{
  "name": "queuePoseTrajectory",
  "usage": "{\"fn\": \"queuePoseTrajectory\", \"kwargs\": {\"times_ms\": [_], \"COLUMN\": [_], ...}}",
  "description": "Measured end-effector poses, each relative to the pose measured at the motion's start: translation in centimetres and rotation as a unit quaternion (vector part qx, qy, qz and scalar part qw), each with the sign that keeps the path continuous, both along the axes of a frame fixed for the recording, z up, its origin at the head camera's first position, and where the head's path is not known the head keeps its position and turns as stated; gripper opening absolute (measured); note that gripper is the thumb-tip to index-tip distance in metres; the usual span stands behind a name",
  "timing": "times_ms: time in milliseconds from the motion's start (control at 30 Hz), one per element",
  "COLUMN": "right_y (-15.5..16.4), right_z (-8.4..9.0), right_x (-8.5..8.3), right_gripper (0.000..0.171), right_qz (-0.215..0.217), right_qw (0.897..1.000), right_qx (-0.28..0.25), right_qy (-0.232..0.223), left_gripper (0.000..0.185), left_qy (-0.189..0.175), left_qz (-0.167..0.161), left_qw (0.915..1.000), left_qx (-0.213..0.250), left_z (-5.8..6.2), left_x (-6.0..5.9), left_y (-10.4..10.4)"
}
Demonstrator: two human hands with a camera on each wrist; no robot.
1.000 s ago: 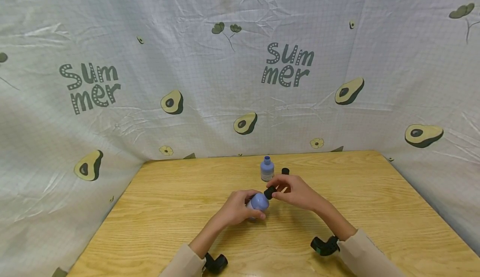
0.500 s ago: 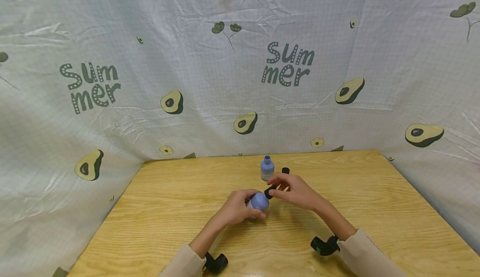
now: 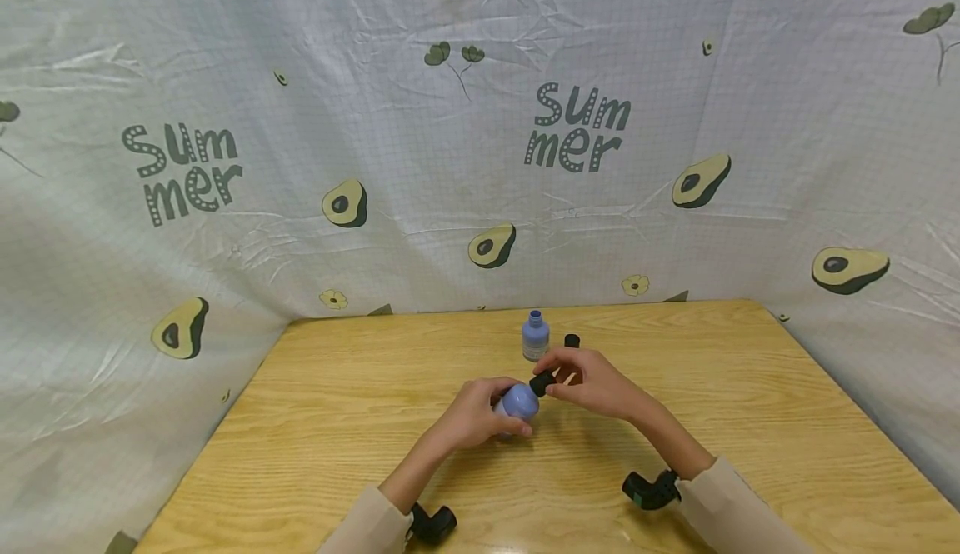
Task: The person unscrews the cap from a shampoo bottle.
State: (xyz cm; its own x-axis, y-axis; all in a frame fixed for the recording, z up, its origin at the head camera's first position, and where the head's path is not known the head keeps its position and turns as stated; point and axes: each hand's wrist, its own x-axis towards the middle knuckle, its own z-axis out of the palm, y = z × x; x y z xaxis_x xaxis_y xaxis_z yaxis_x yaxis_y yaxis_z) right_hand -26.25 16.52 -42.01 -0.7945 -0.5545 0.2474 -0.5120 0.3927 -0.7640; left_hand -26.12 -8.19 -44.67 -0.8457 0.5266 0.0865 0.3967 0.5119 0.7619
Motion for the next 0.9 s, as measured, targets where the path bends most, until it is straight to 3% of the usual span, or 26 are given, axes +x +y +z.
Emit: {"fn": "queuePoseTrajectory", "kwargs": {"times_ms": [367, 600, 900], "right_y": [0.01, -0.1, 0.03], "right_z": [-0.08, -0.32, -0.23], "right_x": [-0.14, -0.29, -0.24], "right_gripper": [0.033, 0.028, 0.023], "right_qz": [-0.013, -0.029, -0.012], "right_qw": [1.0, 0.999, 0.999], "right_qx": [0.017, 0.027, 0.011], "right_qy": [-0.001, -0.021, -0.033], "left_gripper": [0.048, 0.049, 0.049], "left_qy": [0.001, -0.001, 0.001], "left_qz": [0.002, -0.001, -0.004], "left_qw": [1.0, 1.0, 1.0], "left_qx": [0.0, 0.006, 0.006], "left_z": [-0.02, -0.05, -0.01], "left_x": [-0.09, -0.11, -0.09], "left_y": [-0.05, -0.09, -0.11]}}
